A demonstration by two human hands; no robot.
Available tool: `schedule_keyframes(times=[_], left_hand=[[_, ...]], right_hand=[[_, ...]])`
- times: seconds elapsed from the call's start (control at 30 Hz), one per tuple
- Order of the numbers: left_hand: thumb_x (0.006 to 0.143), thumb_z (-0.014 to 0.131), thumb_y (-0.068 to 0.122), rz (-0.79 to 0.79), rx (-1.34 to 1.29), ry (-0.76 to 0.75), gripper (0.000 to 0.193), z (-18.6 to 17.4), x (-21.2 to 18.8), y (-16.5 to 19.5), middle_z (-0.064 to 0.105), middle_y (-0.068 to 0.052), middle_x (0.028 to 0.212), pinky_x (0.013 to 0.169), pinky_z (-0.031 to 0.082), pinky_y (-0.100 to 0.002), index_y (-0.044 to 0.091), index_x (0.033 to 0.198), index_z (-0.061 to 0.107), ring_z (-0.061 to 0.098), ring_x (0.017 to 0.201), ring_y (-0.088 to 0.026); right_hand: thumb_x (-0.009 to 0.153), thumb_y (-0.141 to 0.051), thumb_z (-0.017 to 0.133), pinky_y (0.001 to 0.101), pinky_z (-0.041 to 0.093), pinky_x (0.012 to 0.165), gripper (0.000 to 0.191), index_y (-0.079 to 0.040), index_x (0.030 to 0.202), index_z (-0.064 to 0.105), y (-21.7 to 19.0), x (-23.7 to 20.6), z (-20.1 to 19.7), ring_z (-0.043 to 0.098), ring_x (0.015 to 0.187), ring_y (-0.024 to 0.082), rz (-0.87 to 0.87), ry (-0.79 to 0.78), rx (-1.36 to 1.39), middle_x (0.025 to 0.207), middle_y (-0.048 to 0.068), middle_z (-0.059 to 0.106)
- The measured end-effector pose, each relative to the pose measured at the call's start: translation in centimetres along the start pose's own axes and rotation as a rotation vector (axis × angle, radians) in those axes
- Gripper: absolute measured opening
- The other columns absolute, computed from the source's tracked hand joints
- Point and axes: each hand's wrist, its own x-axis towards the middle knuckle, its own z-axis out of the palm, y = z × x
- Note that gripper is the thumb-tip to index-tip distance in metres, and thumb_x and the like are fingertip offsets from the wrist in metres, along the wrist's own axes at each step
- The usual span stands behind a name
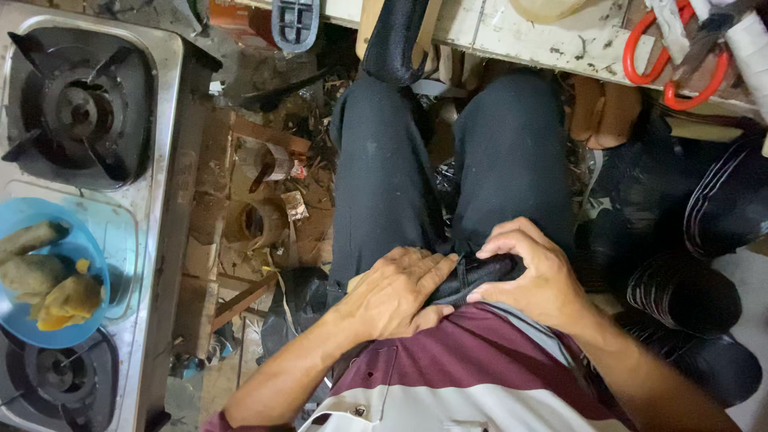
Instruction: The person sits on the floor with a black shoe upper on their lap, presses and hammers it, applies glue to a black rubber sole, then aligns and presses the sole onto the shoe and trims the joined edge with a knife.
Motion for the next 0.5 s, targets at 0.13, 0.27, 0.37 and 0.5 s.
schedule_keyframes(times=[0.13,0.27,0.37,0.5], left_hand=[[0.086,0.073,0.036,-0.003,0.025,0.074,0.07,0.2,-0.6,0.4,0.066,-0.025,0.129,0.108,0.045,-0.049,-0.008,0.138,0.056,0.062,0.119,-0.04],[0.088,0.073,0.037,0.026,0.082,0.125,0.068,0.6,-1.1,0.8,0.065,-0.024,0.129,0.11,0.044,-0.05,-0.007,0.137,0.057,0.062,0.12,-0.039],[0.087,0.073,0.037,0.047,0.098,0.118,0.068,0.8,-1.4,1.1,0.065,-0.024,0.13,0.111,0.044,-0.05,-0.006,0.137,0.058,0.062,0.121,-0.039],[0.089,0.073,0.037,0.051,0.121,0.139,0.066,0.8,-1.6,1.4,0.066,-0.023,0.13,0.111,0.044,-0.05,-0.006,0.136,0.059,0.062,0.121,-0.038]], right_hand=[[0.059,-0.012,0.093,0.0327,0.054,0.094,0.056,-0.001,0.108,0.068,0.2,0.1,-0.5,0.069,0.106,0.024,-0.057,-0.075,0.092,0.113,0.013,0.07],[0.062,-0.01,0.093,0.0311,0.057,0.091,0.046,-0.001,0.103,0.073,1.2,-0.7,-0.7,0.075,0.101,0.02,0.064,-0.157,0.142,0.11,0.011,0.076],[0.063,-0.008,0.093,0.0309,0.061,0.086,0.04,0.001,0.097,0.076,2.6,-1.7,-0.4,0.077,0.098,0.02,0.164,-0.195,0.257,0.106,0.012,0.078],[0.071,0.004,0.084,0.0329,0.053,0.096,0.042,0.008,0.11,0.072,4.2,-2.5,-0.3,0.068,0.11,0.023,0.198,-0.218,0.656,0.117,0.017,0.072]])
